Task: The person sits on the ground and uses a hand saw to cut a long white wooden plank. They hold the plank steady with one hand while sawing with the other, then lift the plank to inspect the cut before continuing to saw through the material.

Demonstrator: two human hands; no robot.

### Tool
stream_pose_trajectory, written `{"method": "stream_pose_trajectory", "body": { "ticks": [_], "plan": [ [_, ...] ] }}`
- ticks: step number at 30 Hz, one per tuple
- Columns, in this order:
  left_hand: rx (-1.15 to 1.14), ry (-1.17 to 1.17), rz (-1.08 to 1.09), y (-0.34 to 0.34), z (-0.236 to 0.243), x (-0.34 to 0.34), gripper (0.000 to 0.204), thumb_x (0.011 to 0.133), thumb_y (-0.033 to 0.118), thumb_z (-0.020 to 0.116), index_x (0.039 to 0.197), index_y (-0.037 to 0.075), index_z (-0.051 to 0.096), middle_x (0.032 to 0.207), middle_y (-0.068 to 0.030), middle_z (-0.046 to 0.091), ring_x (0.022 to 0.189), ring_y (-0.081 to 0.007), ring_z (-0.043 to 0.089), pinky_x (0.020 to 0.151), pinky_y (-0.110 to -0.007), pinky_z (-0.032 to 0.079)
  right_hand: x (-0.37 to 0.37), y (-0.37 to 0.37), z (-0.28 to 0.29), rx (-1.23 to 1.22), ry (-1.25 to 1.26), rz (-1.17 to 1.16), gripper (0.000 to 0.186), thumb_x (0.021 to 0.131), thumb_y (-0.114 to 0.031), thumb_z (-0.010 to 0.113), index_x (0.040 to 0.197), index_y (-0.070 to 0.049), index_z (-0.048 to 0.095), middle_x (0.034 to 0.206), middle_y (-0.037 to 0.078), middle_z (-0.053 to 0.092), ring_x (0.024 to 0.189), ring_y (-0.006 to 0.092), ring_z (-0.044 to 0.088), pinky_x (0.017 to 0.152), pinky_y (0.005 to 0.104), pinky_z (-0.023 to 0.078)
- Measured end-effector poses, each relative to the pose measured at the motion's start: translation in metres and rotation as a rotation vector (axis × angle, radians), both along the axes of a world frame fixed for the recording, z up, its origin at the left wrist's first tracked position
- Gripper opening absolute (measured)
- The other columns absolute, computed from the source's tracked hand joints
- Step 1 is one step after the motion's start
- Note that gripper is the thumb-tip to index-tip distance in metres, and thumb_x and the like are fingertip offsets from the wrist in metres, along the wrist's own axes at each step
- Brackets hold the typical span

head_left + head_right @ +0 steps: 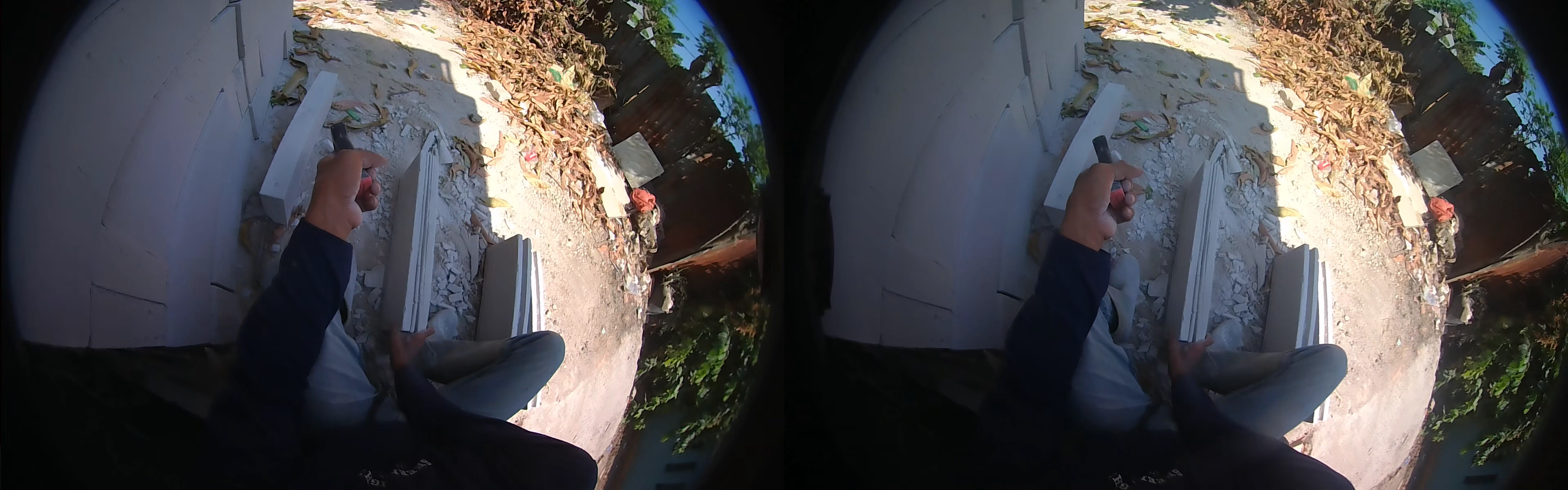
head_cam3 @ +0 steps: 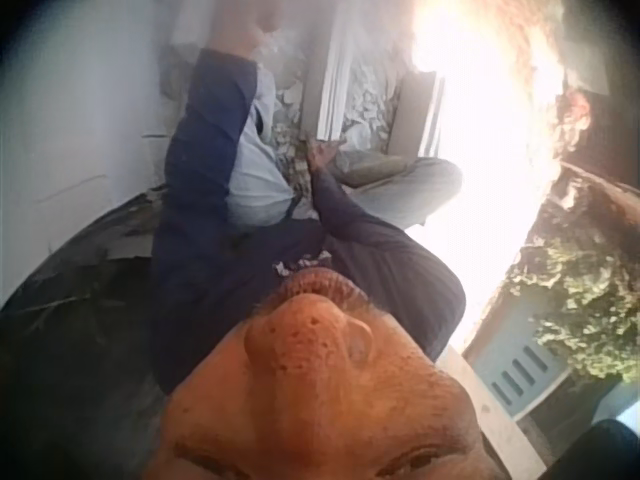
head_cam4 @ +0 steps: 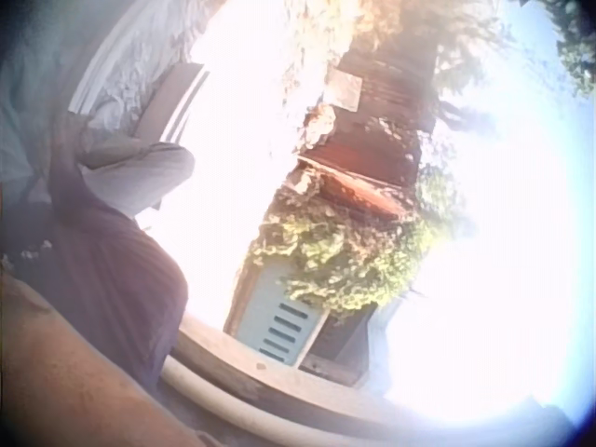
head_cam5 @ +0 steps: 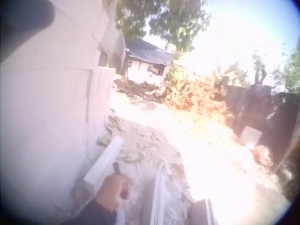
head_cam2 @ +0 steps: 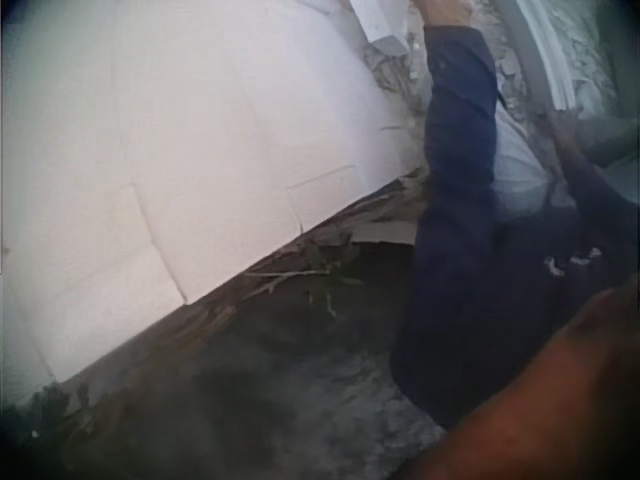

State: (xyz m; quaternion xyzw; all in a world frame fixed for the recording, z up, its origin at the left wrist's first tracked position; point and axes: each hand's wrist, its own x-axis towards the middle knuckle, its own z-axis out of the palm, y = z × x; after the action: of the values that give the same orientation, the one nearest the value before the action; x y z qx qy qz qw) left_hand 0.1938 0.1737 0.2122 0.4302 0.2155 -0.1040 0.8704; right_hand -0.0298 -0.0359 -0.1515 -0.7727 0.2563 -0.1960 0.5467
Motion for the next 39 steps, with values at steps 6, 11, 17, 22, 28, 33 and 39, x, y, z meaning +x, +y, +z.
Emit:
{"method": "stream_pose_trajectory", "body": {
  "ticks": [6, 11, 17, 22, 28, 33, 39],
  "plan": [
    [0.057, 0.023, 0.048, -0.018, 0.003, 0.005, 0.024, 0.078, 0.006, 0.077, 0.088, 0.005, 0.056, 0.071, -0.0025, 0.05, 0.052, -0.0133, 0.051, 0.042, -0.029, 0.037, 0.033, -0.072, 0.067, -0.405, 0.047, -0.034, 0.082, 0.067, -0.034, 0.093, 0.123, 0.007, 0.049, 0.113, 0.029, 0.064, 0.103, 0.0446, 0.064, 0.09, 0.0496, 0.05],
    [0.11, 0.037, -0.024, -0.007, 0.004, 0.004, 0.026, 0.076, 0.004, 0.076, 0.095, 0.006, 0.059, 0.07, -0.0006, 0.049, 0.052, -0.0128, 0.051, 0.041, -0.029, 0.036, 0.119, -0.121, 0.25, -0.569, 0.129, 0.047, 0.08, 0.061, -0.037, 0.092, 0.118, 0.004, 0.053, 0.106, 0.028, 0.068, 0.103, 0.0446, 0.068, 0.088, 0.0507, 0.052],
    [0.159, -0.169, -0.104, -0.007, 0.009, -0.017, 0.044, 0.076, 0.004, 0.075, 0.117, 0.006, 0.06, 0.069, 0.0007, 0.05, 0.05, -0.0112, 0.049, 0.042, -0.028, 0.033, 0.239, -0.173, 0.41, -0.914, 0.045, 0.604, 0.061, 0.06, -0.024, 0.093, 0.107, 0.001, 0.064, 0.094, 0.014, 0.071, 0.086, 0.0285, 0.069, 0.082, 0.0403, 0.056],
    [0.176, -0.356, -0.222, -0.004, 0.018, -0.025, 0.046, 0.078, 0.006, 0.075, 0.121, 0.005, 0.058, 0.068, -0.0004, 0.051, 0.046, -0.0106, 0.046, 0.043, -0.028, 0.033, 0.322, -0.202, 0.41, -1.028, -0.117, 1.019, 0.097, 0.051, 0.012, 0.086, 0.14, -0.008, 0.055, 0.13, 0.008, 0.063, 0.125, 0.0242, 0.058, 0.108, 0.036, 0.047],
    [0.227, -0.463, -0.204, 0.006, 0.01, -0.025, 0.043, 0.08, 0.006, 0.076, 0.119, 0.006, 0.059, 0.065, 0.0015, 0.049, 0.045, -0.01, 0.047, 0.041, -0.028, 0.033, 0.379, -0.124, 0.422, -1.103, 0.004, 1.16, 0.092, 0.068, 0.002, 0.083, 0.148, -0.025, 0.047, 0.14, 0.007, 0.056, 0.133, 0.0306, 0.051, 0.113, 0.0413, 0.045],
    [0.285, -0.491, -0.272, 0.018, 0.013, -0.029, 0.039, 0.081, 0.006, 0.076, 0.117, 0.007, 0.06, 0.066, 0.0029, 0.049, 0.045, -0.0089, 0.047, 0.04, -0.027, 0.034, 0.392, -0.106, 0.431, -1.179, 0.138, 1.107, 0.094, 0.066, 0.001, 0.073, 0.151, -0.023, 0.042, 0.142, 0.011, 0.053, 0.134, 0.0318, 0.051, 0.111, 0.0424, 0.046],
    [0.284, -0.645, -0.274, 0.031, 0.018, -0.042, 0.032, 0.085, 0.008, 0.077, 0.113, 0.008, 0.061, 0.072, 0.0031, 0.054, 0.049, -0.0083, 0.05, 0.043, -0.026, 0.038, 0.398, -0.112, 0.43, -1.317, 0.074, 1.059, 0.107, 0.068, -0.002, 0.084, 0.159, -0.025, 0.033, 0.152, 0.012, 0.049, 0.137, 0.0356, 0.05, 0.113, 0.0446, 0.047]
  ]
}}
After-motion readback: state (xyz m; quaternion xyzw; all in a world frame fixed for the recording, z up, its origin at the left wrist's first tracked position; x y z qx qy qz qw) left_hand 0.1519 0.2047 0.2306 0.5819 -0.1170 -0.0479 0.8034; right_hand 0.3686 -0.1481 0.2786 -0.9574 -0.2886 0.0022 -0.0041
